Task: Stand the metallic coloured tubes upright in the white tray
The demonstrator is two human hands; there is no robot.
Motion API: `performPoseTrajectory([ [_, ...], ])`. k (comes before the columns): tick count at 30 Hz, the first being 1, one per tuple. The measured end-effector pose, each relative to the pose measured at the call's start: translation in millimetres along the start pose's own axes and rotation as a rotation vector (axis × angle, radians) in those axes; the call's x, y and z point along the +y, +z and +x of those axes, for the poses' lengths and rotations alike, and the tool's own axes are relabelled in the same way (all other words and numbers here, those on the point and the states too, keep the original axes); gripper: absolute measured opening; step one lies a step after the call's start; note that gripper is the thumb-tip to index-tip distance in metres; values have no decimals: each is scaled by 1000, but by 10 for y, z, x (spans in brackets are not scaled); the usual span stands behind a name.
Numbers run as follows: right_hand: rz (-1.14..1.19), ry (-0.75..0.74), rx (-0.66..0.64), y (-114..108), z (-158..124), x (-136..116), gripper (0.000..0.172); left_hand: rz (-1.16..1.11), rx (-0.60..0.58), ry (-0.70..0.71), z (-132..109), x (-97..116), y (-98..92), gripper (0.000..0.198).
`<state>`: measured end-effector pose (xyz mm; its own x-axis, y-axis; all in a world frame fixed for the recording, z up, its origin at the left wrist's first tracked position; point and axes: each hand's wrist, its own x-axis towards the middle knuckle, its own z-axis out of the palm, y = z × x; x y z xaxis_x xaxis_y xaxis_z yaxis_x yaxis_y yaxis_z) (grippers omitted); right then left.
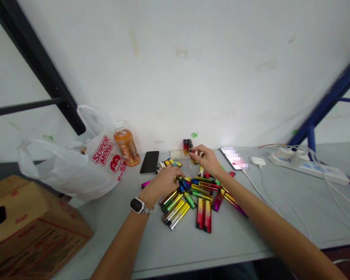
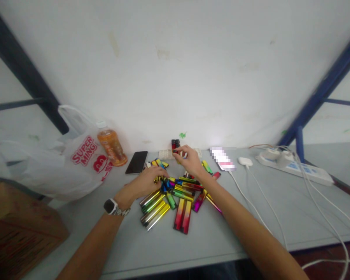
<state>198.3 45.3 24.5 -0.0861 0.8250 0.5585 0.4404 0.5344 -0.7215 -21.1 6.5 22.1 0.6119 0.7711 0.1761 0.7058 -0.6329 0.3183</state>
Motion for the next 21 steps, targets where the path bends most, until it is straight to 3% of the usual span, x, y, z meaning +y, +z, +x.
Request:
performPoseTrajectory([
  [9, -433, -193, -185, 125, 576, 128, 15, 37, 4, -5, 129, 67, 98, 19],
  [15, -559, -169, -225, 180, 636, 206, 14, -10, 118, 47, 153, 10, 144, 11],
  [21, -558, -176, -229, 131, 664, 253, 15, -124, 231, 21, 152, -9, 80, 17],
])
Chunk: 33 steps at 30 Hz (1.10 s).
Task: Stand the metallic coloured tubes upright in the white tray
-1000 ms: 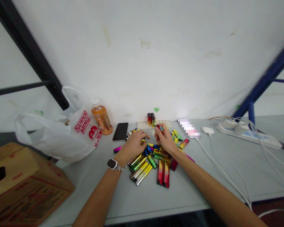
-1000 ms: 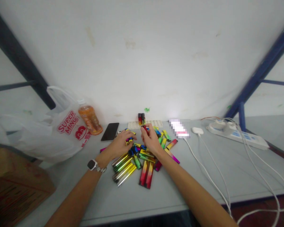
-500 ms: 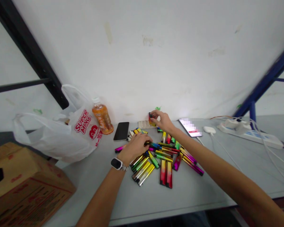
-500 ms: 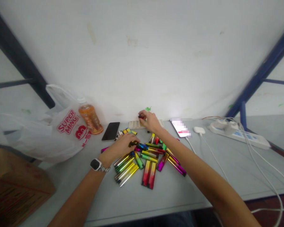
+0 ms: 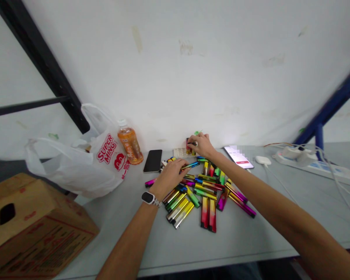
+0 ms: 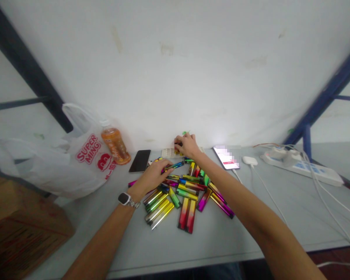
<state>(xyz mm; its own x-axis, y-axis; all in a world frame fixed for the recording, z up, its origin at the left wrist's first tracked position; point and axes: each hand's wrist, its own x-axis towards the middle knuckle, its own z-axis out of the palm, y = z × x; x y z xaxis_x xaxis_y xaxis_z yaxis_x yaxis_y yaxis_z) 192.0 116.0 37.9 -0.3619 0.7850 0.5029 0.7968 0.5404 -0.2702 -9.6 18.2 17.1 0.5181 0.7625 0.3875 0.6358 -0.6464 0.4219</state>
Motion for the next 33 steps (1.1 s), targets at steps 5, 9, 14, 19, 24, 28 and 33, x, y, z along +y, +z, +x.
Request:
performPoseTrajectory([
  [5, -18, -3, 39, -1, -6, 28, 16, -131, 95, -60, 18, 12, -11, 16],
  [9, -53, 18, 132, 22, -10, 14, 18, -217, 196, -80, 44, 21, 13, 17],
  [14, -18, 68, 164, 114, -9, 38, 19, -259, 244, -119, 54, 17, 57, 20],
  [19, -47, 60, 151, 141, -45, 66, 21, -317, 246, -145, 48, 33, 42, 22],
  [24, -79, 65, 136, 31, -124, -21, 28, -454, 274, -216, 55, -8, 79, 24],
  [28, 192, 191, 252, -15, -267, -197, 47, -757, 285, -260, 85, -65, 166, 34],
  [33, 952, 476, 211, -3, -510, -539, 71, -947, 279, -264, 120, 17, 224, 41],
])
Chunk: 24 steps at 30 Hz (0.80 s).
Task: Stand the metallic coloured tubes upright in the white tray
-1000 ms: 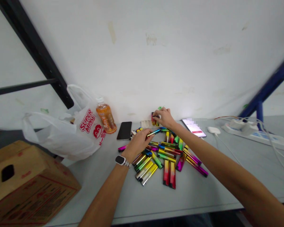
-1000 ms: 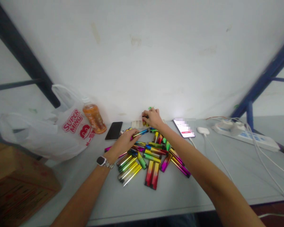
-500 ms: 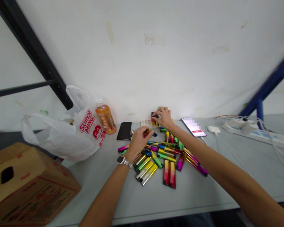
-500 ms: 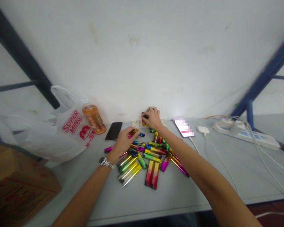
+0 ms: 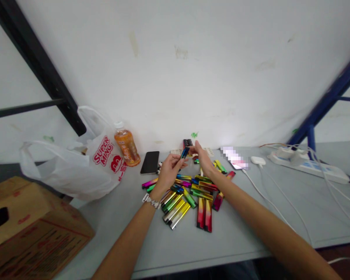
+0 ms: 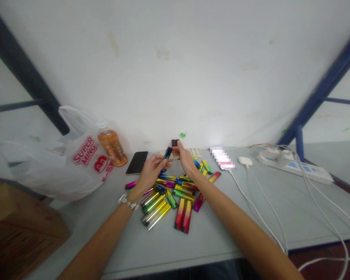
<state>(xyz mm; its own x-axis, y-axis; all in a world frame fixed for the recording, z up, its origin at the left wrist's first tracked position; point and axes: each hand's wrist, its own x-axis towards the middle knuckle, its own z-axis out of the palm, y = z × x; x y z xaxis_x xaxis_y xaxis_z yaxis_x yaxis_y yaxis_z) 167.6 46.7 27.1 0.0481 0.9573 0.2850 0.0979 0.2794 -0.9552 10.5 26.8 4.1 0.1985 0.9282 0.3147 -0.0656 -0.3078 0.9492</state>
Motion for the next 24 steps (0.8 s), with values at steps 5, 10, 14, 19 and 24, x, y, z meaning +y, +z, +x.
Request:
performPoseTrajectory([
  [5, 133, -83, -78, 171, -286, -102, 43, 161, -32, 120, -81, 138, 92, 27],
  [10, 239, -83, 22, 123, -379, -93, 37, 697, 34, 276, -152, 245, 16, 24],
  [14, 249, 65, 29, 21, -445, -35, 44, 797, 22, 331, -160, 215, -3, 34],
  [19, 38, 2, 121, -1, -497, 59, 55, 830, -30, 288, -157, 167, 27, 36],
  [24, -103, -66, 189, 28, -498, 101, 45, 862, -54, 251, -139, 96, -2, 37],
])
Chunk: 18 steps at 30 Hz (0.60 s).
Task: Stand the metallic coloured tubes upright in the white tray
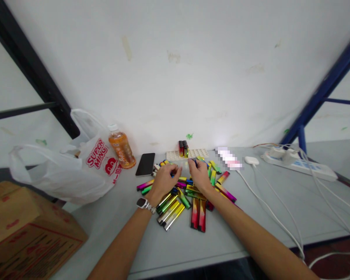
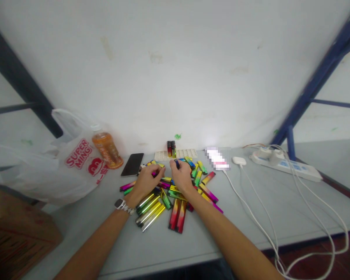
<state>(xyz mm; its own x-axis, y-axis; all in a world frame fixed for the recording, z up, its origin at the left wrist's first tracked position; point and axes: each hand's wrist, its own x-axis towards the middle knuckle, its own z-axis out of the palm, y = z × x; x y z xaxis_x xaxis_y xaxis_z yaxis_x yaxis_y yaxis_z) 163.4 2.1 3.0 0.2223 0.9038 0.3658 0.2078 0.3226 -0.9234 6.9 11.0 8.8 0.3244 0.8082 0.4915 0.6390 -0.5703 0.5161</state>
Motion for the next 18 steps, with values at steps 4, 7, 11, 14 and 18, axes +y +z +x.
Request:
performPoseTrajectory([
  [4, 11, -14, 20, 12, -22, 6, 42, 60, -17, -6, 11, -40, 14, 34],
  [7, 40, -26, -19, 14, -46, 15, 47, 108, -26, 11, 9, -34, 14, 25],
  [11, 38, -37, -63, 14, -57, 32, 52, 175, -42, 43, -22, -31, 27, 10],
  [14, 40, -36, -63, 16, -52, 43, 54, 220, -83, 30, -49, -45, 48, 14],
  [18, 43, -48, -63, 19, -53, 44, 54, 243, -121, 22, -64, -68, 64, 18],
])
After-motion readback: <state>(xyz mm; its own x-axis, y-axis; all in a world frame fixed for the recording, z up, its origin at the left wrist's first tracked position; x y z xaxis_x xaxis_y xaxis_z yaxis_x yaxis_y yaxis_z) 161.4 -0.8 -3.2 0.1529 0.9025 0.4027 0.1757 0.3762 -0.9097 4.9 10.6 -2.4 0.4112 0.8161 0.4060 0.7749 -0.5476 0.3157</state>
